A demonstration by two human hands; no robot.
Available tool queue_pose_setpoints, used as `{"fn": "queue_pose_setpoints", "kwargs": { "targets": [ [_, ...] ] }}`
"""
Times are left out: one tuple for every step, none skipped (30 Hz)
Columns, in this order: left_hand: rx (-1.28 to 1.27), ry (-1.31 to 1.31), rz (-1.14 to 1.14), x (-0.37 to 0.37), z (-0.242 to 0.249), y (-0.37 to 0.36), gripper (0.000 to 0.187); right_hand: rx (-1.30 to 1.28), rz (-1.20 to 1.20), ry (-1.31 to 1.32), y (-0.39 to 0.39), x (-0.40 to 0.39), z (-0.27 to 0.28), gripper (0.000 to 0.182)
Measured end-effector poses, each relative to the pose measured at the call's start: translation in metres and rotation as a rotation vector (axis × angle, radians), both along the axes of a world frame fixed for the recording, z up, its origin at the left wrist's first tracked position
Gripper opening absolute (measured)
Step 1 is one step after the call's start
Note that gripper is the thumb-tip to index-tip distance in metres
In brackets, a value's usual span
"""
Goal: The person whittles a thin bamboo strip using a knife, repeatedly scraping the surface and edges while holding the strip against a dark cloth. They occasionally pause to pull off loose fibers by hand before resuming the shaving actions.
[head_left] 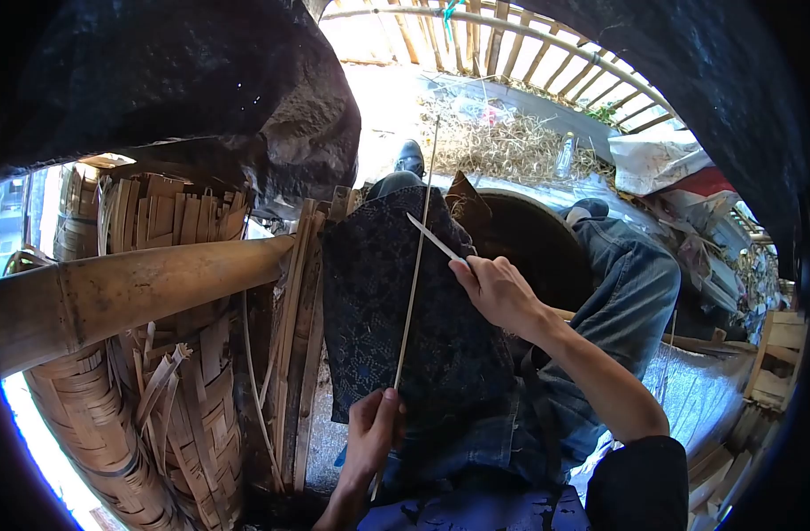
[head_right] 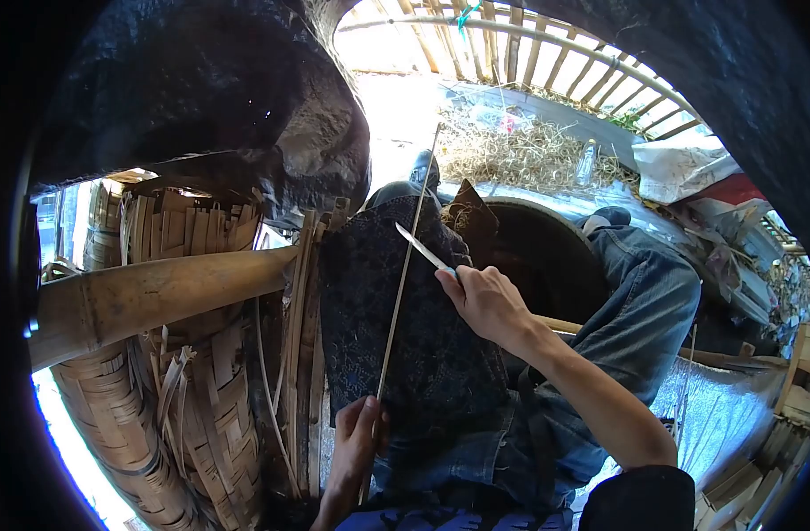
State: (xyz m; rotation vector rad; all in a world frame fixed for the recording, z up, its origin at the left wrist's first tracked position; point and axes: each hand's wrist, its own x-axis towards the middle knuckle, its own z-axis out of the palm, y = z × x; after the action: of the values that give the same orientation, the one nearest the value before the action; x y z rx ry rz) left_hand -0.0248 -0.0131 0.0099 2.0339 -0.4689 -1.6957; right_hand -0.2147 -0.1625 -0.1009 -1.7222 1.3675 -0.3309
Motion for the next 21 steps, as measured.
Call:
{"fn": "queue_pose_setpoints", "kwargs": {
  "targets": [
    [-0.026, -0.065, -0.109, 0.000, 0.000, 0.000, 0.034, 0.002, -0.004, 0.000, 0.000, -0.001, 0.000, 0.050],
    [-0.026, -0.062, -0.115, 0.000, 0.000, 0.000, 0.034, -0.024, -0.004, -0.010, -0.001, -0.002, 0.002, 0.050],
    [-0.023, -0.085, -0.154, 0.001, 0.001, -0.002, 0.035, -0.051, -0.004, -0.021, -0.001, -0.002, 0.005, 0.049],
    [-0.022, -0.109, -0.192, 0.002, 0.001, -0.003, 0.035, -0.053, -0.008, -0.020, -0.001, -0.003, 0.011, 0.049],
    [-0.024, -0.110, -0.194, 0.000, 0.002, -0.004, 0.035, -0.035, 0.027, -0.013, -0.001, -0.004, 0.019, 0.049],
    [-0.027, -0.133, -0.186, -0.002, 0.003, -0.005, 0.034, -0.015, 0.062, -0.006, 0.000, -0.003, 0.026, 0.049],
    [-0.029, -0.154, -0.179, -0.004, 0.003, -0.004, 0.033, -0.015, 0.060, -0.006, 0.002, -0.003, 0.029, 0.049],
    [-0.029, -0.152, -0.181, -0.006, 0.003, -0.004, 0.033, -0.035, 0.087, 0.004, 0.006, -0.002, 0.032, 0.049],
    [-0.067, -0.178, -0.106, -0.008, 0.003, -0.003, 0.030, -0.056, 0.112, 0.015, 0.008, -0.002, 0.034, 0.049],
    [-0.106, -0.204, -0.032, -0.010, 0.002, -0.002, 0.027, -0.095, 0.114, 0.013, 0.010, -0.003, 0.030, 0.049],
    [-0.107, -0.204, -0.033, -0.010, 0.001, -0.001, 0.027, -0.096, 0.112, 0.014, 0.010, -0.003, 0.030, 0.049],
    [-0.268, -0.382, -0.179, -0.010, -0.002, 0.000, 0.023, -0.075, 0.119, 0.025, 0.010, -0.004, 0.031, 0.049],
    [-0.428, -0.562, -0.323, -0.009, -0.003, 0.001, 0.020, -0.055, 0.129, 0.035, 0.010, -0.003, 0.032, 0.049],
    [-0.427, -0.566, -0.320, -0.009, -0.004, 0.003, 0.020, -0.057, 0.133, 0.031, 0.010, -0.002, 0.033, 0.049],
    [-0.408, -0.598, -0.334, -0.010, -0.005, 0.004, 0.018, -0.039, 0.128, 0.032, 0.010, -0.001, 0.034, 0.049],
    [-0.388, -0.628, -0.351, -0.010, -0.005, 0.005, 0.016, -0.021, 0.122, 0.035, 0.010, -0.001, 0.035, 0.050],
    [-0.389, -0.627, -0.351, -0.012, -0.005, 0.004, 0.016, -0.021, 0.122, 0.036, 0.011, 0.000, 0.035, 0.050],
    [-0.364, -0.625, -0.340, -0.014, -0.003, 0.003, 0.016, -0.017, 0.119, 0.043, 0.011, 0.000, 0.035, 0.050],
    [-0.340, -0.624, -0.329, -0.015, -0.003, 0.002, 0.016, -0.013, 0.116, 0.050, 0.011, 0.001, 0.035, 0.051],
    [-0.341, -0.622, -0.331, -0.015, -0.003, 0.002, 0.016, -0.013, 0.113, 0.051, 0.011, 0.003, 0.035, 0.051],
    [-0.315, -0.592, -0.316, -0.015, -0.002, 0.003, 0.017, -0.011, 0.110, 0.068, 0.010, 0.004, 0.035, 0.051]
  ]
}}
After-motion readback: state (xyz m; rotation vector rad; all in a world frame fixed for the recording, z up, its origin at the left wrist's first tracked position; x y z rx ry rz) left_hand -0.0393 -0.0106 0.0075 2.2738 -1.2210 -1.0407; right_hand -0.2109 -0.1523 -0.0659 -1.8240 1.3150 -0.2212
